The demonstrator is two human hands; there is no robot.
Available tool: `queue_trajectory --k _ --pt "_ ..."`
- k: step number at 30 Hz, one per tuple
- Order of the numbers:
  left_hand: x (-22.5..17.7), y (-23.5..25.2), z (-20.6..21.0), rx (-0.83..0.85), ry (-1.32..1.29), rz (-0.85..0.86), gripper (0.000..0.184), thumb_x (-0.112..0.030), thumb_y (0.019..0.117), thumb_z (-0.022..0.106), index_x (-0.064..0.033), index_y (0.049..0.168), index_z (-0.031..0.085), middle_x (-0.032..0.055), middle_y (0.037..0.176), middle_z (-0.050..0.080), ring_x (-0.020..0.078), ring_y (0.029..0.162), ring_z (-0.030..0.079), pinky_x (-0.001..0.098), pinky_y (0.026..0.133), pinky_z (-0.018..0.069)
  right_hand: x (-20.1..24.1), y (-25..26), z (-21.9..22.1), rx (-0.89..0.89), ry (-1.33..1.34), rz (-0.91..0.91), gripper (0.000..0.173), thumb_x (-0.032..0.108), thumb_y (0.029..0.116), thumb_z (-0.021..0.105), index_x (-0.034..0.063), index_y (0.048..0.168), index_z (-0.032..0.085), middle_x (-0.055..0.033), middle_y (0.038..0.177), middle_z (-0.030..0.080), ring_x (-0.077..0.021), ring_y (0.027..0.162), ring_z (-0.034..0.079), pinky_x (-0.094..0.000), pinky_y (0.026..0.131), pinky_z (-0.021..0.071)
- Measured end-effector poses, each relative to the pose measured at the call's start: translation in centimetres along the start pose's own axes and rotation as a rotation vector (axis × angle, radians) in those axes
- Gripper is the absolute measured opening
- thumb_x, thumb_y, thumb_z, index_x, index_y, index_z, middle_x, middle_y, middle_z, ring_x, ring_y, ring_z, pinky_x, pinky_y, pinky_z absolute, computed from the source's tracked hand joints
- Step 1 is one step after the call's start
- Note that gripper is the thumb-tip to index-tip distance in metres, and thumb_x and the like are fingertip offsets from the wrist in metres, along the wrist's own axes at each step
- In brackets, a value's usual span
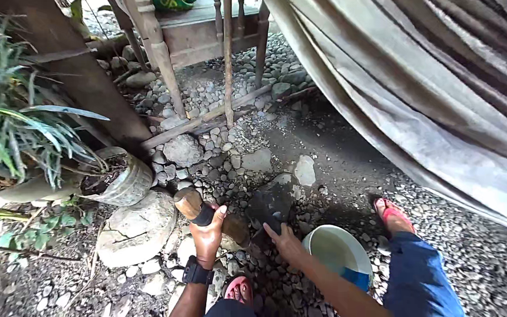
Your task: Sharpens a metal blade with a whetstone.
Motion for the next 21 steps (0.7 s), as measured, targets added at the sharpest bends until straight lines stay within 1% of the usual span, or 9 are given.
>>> queue_trajectory --k 3,5,7,9,11,14,16,18,21 --pt "-0.4 0.1 0.2 0.009 0.006 0.0 0.022 -0.001 0.0787 0.073 -0.0042 0.096 0.059 -0.0066 0.075 0.07 0.005 0.066 0.069 0.0238 0.067 0.0622 -1.5 2.5 -3.8 -0.079 0.105 0.21 0.06 0.023 0.112 0.041 0.0229 0.167 0.016 -0.0407 0.153 0.033 -0.0554 0.135 0.045 -0.0557 0.11 0.0443" --pt "-0.4 0.3 0.2 0.006 0.015 0.003 0.021 -0.002 0.0786 0.072 -0.0043 0.095 0.059 -0.0067 0.074 0.07 0.0047 0.065 0.069 0.023 0.067 0.0619 -1.3 2.4 -4.2 -0.068 0.128 0.253 0.06 0.025 0.1126 0.039 0.023 0.167 0.013 -0.0397 0.154 0.032 -0.0544 0.137 0.045 -0.0539 0.111 0.0433" --pt "-0.3 0.4 0.2 -0.005 0.017 -0.002 0.02 -0.002 0.0786 0.071 -0.0042 0.095 0.059 -0.0068 0.073 0.07 0.0044 0.064 0.069 0.0228 0.066 0.0616 0.2 0.4 -2.3 -0.029 0.093 0.128 0.062 0.018 0.1107 0.043 0.0224 0.167 0.017 -0.0421 0.153 0.031 -0.0576 0.137 0.043 -0.0576 0.11 0.044" --pt "0.0 0.3 0.0 -0.02 0.01 0.004 0.02 -0.001 0.0782 0.071 -0.0043 0.095 0.059 -0.007 0.073 0.069 0.0044 0.064 0.068 0.0228 0.066 0.0616 0.9 -1.0 0.3 0.023 0.042 -0.017 0.068 0.011 0.1067 0.05 0.0244 0.166 0.021 -0.0423 0.153 0.031 -0.0594 0.137 0.042 -0.0616 0.109 0.0447" --pt "0.0 0.2 -0.1 -0.013 0.005 0.013 0.021 -0.001 0.0778 0.072 -0.0052 0.094 0.059 -0.0073 0.073 0.069 0.0048 0.064 0.069 0.0231 0.065 0.0619 0.2 -0.5 0.7 -0.004 0.019 -0.035 0.07 0.008 0.1048 0.052 0.0262 0.166 0.023 -0.0425 0.153 0.031 -0.0598 0.137 0.041 -0.0623 0.108 0.0448" --pt "-0.2 0.2 -0.1 -0.001 0.018 0.004 0.02 0.0 0.0785 0.07 -0.0046 0.095 0.059 -0.0068 0.073 0.07 0.0048 0.064 0.069 0.0227 0.066 0.0616 -1.5 2.0 -2.8 -0.041 0.058 0.183 0.063 0.019 0.1113 0.041 0.0251 0.167 0.013 -0.0403 0.153 0.032 -0.0558 0.136 0.044 -0.0563 0.108 0.046" --pt "-0.4 0.2 0.0 -0.01 0.023 0.002 0.02 0.0 0.0783 0.069 -0.0047 0.094 0.059 -0.0075 0.072 0.069 0.0038 0.063 0.068 0.0222 0.065 0.0612 -1.7 2.5 -4.0 -0.041 0.093 0.273 0.061 0.025 0.113 0.037 0.0248 0.167 0.01 -0.0386 0.154 0.032 -0.0531 0.138 0.043 -0.0531 0.111 0.0437" --pt "-0.5 0.2 -0.1 -0.018 0.013 0.003 0.02 0.0 0.0785 0.07 -0.0051 0.094 0.059 -0.0076 0.072 0.069 0.0042 0.063 0.068 0.0221 0.065 0.0615 -0.4 1.1 -2.8 -0.018 0.066 0.195 0.061 0.02 0.1121 0.039 0.0232 0.167 0.013 -0.0401 0.153 0.032 -0.0552 0.137 0.043 -0.0544 0.111 0.0443" --pt "-0.1 0.0 -0.3 -0.017 0.002 0.013 0.02 0.0 0.0786 0.07 -0.0057 0.095 0.059 -0.0078 0.073 0.069 0.0044 0.062 0.068 0.0223 0.064 0.0613 0.7 -1.4 1.2 0.058 -0.003 -0.018 0.068 0.011 0.1072 0.049 0.025 0.167 0.019 -0.0423 0.153 0.03 -0.0592 0.137 0.041 -0.06 0.109 0.0446"
Point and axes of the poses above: each hand's wrist, its own y-axis towards the middle knuckle, its own z-axis out of the palm, x = y × z, the point moved 9 cm from there along y, towards the middle knuckle
